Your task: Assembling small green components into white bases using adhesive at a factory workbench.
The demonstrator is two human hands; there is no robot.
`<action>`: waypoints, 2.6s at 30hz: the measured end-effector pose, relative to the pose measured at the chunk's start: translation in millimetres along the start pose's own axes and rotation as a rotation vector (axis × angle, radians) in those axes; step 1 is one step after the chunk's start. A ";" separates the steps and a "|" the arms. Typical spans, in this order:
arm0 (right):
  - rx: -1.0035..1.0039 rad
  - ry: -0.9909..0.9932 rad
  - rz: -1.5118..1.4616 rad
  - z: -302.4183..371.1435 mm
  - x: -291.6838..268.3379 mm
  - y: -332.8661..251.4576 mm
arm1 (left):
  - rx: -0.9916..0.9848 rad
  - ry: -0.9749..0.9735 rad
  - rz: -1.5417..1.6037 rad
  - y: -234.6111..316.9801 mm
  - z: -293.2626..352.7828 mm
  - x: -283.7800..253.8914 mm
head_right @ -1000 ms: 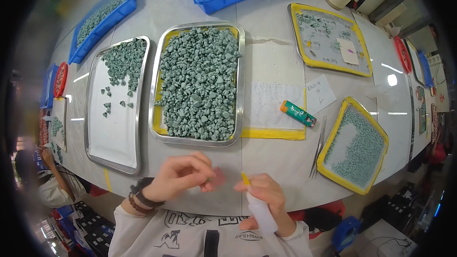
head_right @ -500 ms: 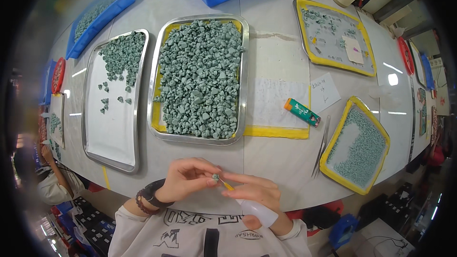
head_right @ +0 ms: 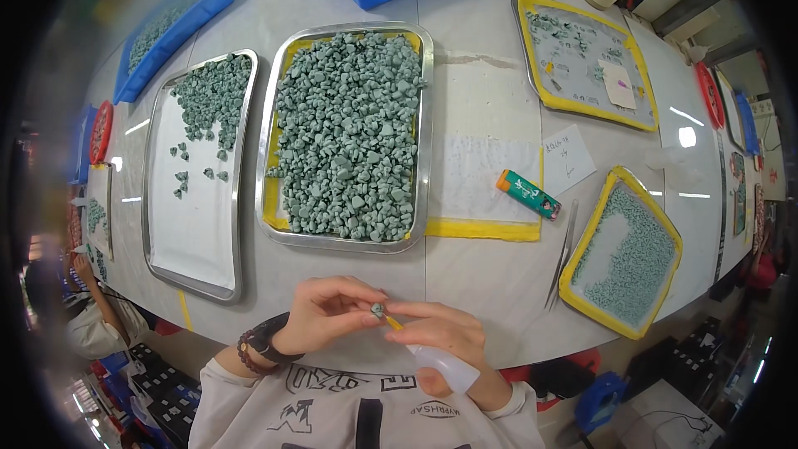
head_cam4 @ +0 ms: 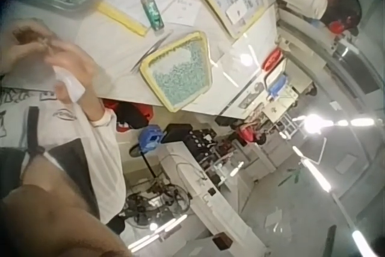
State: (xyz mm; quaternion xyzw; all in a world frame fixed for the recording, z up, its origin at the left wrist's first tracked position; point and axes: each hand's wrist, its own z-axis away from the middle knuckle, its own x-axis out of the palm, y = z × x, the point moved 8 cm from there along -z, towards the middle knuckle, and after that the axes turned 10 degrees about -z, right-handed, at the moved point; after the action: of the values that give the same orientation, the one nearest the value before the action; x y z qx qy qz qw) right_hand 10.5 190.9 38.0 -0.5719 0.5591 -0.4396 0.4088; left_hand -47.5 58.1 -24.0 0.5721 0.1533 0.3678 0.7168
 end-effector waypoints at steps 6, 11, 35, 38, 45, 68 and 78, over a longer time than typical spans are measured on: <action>-0.016 0.019 -0.031 1.5 -0.7 -0.6 | -0.004 0.002 0.024 -1.8 0.8 0.0; 0.039 0.023 -0.061 4.3 -2.0 3.3 | -0.013 0.004 0.037 -2.5 1.9 -0.2; 0.007 0.138 1.056 2.4 -60.6 -19.3 | 0.075 0.145 0.081 11.6 3.1 -10.2; 0.115 0.563 1.129 32.9 -141.5 -45.9 | 0.068 0.123 0.051 11.8 4.6 -9.0; 0.207 0.562 1.305 36.5 -215.2 -10.5 | 0.061 0.053 0.104 8.9 3.2 -3.4; -0.247 -0.084 0.820 -4.3 21.8 -27.3 | -0.059 -0.110 0.226 -4.6 4.7 12.1; -0.259 -0.080 0.957 2.6 28.4 -29.1 | -0.097 -0.117 0.307 -5.4 4.8 11.5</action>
State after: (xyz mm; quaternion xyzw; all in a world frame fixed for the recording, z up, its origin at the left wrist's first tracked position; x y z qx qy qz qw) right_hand 20.9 163.7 66.5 -0.3134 0.7929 -0.1073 0.5115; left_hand -34.7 62.4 -25.3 0.5739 0.0042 0.4459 0.6868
